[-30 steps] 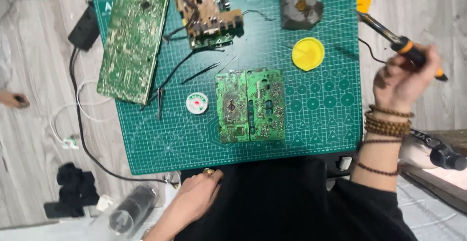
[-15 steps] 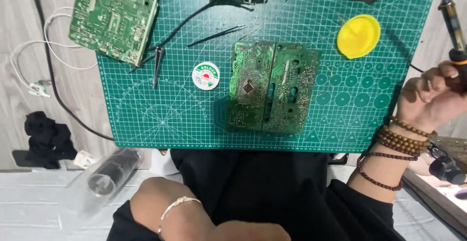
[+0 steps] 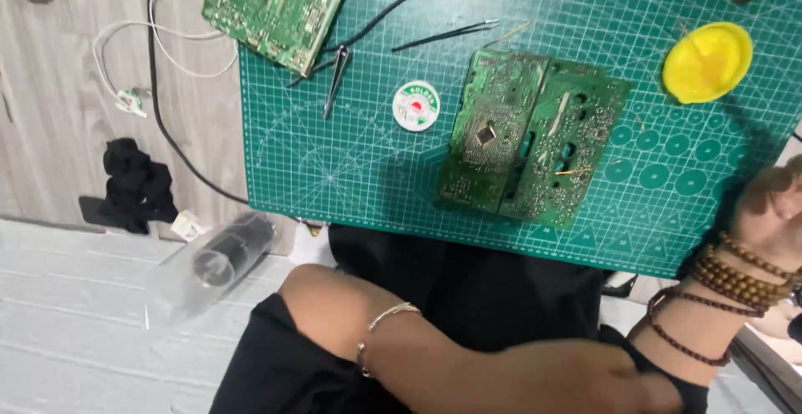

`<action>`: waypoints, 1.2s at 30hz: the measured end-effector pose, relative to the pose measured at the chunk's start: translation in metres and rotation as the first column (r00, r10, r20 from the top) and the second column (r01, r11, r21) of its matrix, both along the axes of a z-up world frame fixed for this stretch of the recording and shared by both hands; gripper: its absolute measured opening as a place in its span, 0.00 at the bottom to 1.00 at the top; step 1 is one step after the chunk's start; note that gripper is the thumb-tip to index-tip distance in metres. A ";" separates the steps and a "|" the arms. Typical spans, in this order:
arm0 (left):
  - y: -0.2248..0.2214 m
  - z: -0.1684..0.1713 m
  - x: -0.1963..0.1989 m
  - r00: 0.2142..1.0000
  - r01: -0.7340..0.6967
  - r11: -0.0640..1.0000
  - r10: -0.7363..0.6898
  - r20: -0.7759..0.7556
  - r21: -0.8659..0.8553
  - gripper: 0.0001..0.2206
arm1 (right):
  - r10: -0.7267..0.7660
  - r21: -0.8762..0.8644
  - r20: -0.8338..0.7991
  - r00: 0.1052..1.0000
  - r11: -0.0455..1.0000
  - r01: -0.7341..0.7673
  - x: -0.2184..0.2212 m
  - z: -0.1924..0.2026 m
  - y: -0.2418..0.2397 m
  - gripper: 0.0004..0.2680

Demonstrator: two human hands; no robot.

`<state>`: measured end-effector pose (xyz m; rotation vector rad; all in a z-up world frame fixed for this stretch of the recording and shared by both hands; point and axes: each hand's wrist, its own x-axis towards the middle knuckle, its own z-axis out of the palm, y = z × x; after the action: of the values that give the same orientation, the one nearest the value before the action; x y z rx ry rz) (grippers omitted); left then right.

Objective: Soldering components on a printed circuit board using a soldering iron and solder wire on a repair mat.

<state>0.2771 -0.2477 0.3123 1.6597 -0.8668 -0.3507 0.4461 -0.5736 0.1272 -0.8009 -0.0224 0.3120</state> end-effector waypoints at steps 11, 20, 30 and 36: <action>0.174 0.008 0.086 0.640 -0.763 0.555 0.720 0.268 0.331 0.12 | -0.085 -0.038 -0.053 0.995 0.996 0.083 0.011 0.036 0.041 0.11; 0.215 -0.002 0.082 0.411 -0.880 0.221 0.798 0.441 0.420 0.07 | -0.459 -0.224 -0.253 0.851 0.884 0.410 0.019 0.063 0.070 0.10; 0.195 0.006 0.108 0.489 -0.866 0.355 0.750 0.445 0.352 0.05 | -0.379 -0.198 -0.100 0.920 0.914 0.355 0.018 0.082 0.087 0.09; 0.183 0.010 0.135 0.594 -0.795 0.400 0.666 0.451 0.457 0.12 | -0.407 -0.197 -0.121 0.905 0.904 0.380 0.022 0.089 0.093 0.06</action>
<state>0.4121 -0.0647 0.3220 2.5672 -0.0101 0.2112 0.4678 -0.4808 0.2157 -0.9253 0.3194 -0.0107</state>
